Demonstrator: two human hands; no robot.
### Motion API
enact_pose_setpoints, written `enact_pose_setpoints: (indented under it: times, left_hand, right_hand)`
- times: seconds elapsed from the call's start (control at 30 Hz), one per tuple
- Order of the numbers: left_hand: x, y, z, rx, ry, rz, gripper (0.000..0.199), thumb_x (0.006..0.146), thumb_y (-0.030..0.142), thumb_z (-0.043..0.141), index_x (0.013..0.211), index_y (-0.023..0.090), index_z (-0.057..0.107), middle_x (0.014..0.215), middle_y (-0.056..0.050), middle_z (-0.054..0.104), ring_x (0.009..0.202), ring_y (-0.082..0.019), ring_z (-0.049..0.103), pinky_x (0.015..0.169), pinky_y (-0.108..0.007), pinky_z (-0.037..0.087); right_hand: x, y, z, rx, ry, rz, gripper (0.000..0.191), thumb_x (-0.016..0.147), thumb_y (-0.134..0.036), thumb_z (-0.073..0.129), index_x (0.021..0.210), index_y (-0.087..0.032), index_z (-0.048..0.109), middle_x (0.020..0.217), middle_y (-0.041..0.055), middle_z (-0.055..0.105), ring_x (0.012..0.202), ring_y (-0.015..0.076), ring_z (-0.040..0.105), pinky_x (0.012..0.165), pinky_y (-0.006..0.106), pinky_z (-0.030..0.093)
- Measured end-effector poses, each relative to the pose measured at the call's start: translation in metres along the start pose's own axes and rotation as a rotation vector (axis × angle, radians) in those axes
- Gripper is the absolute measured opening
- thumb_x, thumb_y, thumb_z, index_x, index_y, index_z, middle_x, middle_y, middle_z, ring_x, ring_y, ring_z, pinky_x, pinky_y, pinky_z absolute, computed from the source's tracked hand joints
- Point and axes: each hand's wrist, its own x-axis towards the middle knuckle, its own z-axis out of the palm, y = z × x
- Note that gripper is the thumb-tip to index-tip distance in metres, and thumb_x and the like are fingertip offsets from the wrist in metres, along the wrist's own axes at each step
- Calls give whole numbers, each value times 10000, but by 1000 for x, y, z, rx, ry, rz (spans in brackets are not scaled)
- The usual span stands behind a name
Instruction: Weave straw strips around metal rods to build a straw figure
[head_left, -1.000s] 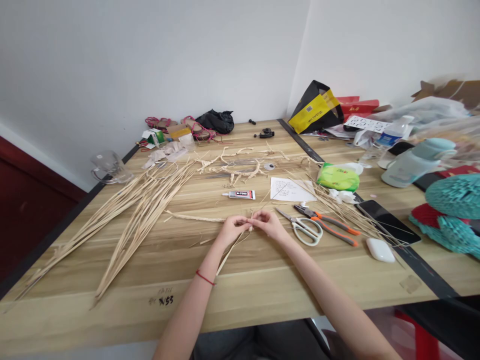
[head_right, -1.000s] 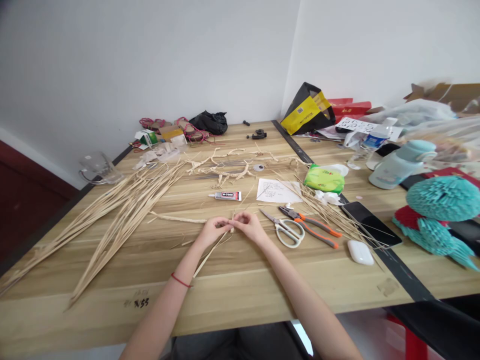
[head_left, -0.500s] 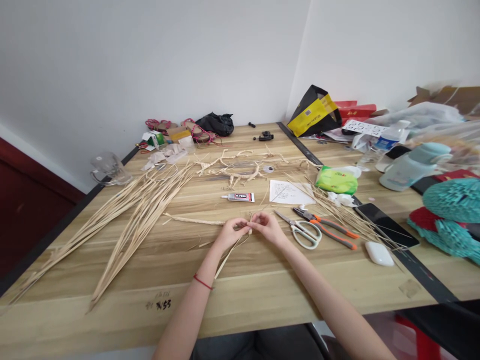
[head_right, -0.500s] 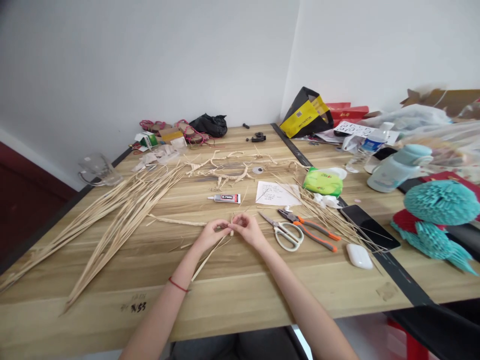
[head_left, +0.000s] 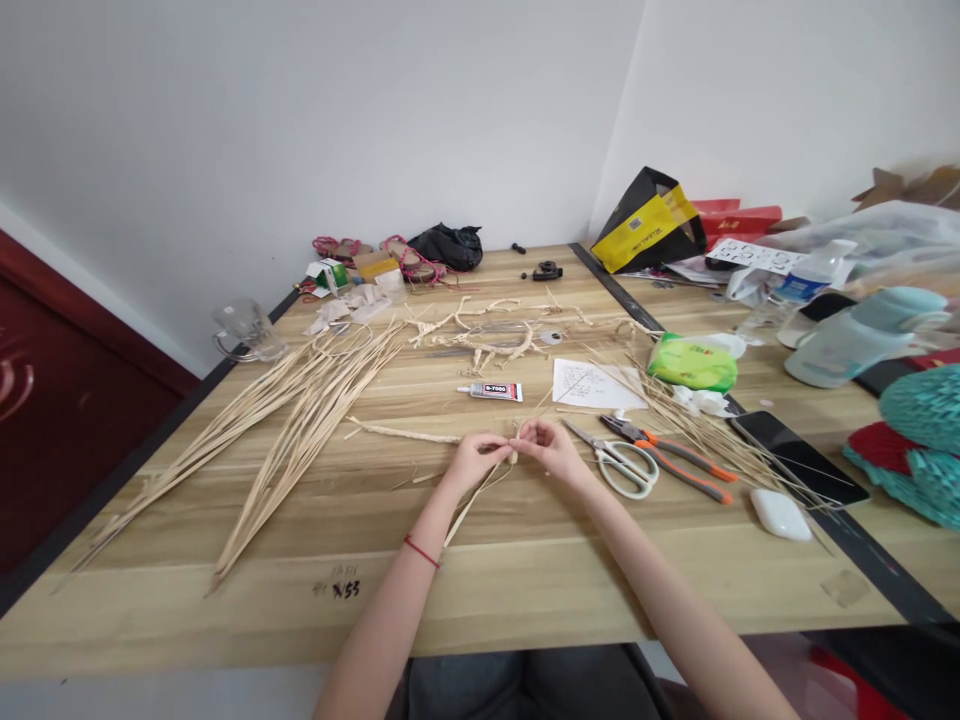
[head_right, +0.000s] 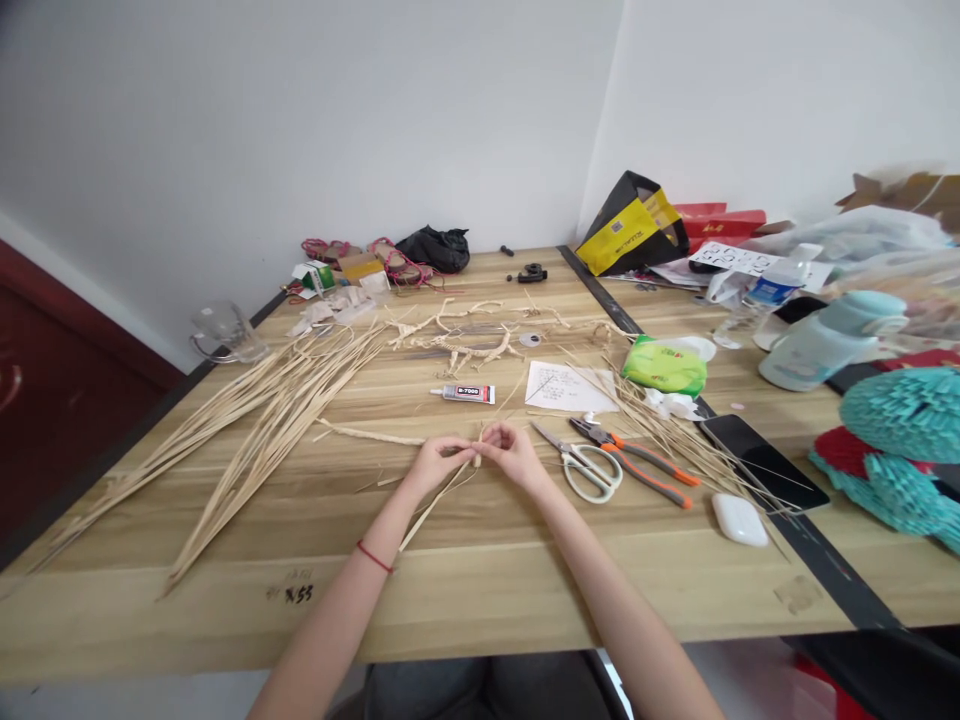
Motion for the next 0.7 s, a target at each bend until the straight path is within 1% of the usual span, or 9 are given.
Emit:
enact_pose_setpoints:
  times: [0.1,0.27,0.37,0.5,0.7]
  left_hand:
    - [0,2,2,-4,26,-1,206,738,346,695,657,158,721,729,-57,705,721,-177,617,748,-293,475]
    - [3,0,7,-10,54,-37,172,706,325,712,690,154,702,713,-54,707,719,-180,628,729,-293,480]
    - [4,-1,9,-6,53,-62,160,714,313,705,713,153,692,709,-45,705,713,-176,628,716,-285,481]
    - [5,-2,8,4,41,-76,132,720,285,702,726,154,689,718,-38,703,731,-173,626,732,-280,480]
    - [6,-2,6,15,24,-77,97,729,250,692,746,155,698,734,-38,710,751,-174,628,753,-277,478]
  right_hand:
    - [0,1,1,-2,0,5,407,586,-521,811,694,-183,611,605,12,632,565,155,578,573,287,464]
    - [0,4,1,-34,19,18,413,590,-538,801,702,-173,641,631,24,656,577,167,589,576,294,465]
    - [0,5,0,-72,35,23,411,600,-542,796,701,-166,665,624,25,659,562,166,575,561,292,441]
    - [-1,4,-1,-116,28,18,388,650,-535,768,678,-160,674,616,22,647,556,157,550,553,283,404]
    - [-2,3,1,-123,-3,4,411,673,-569,738,700,-169,644,618,5,616,568,153,537,566,278,403]
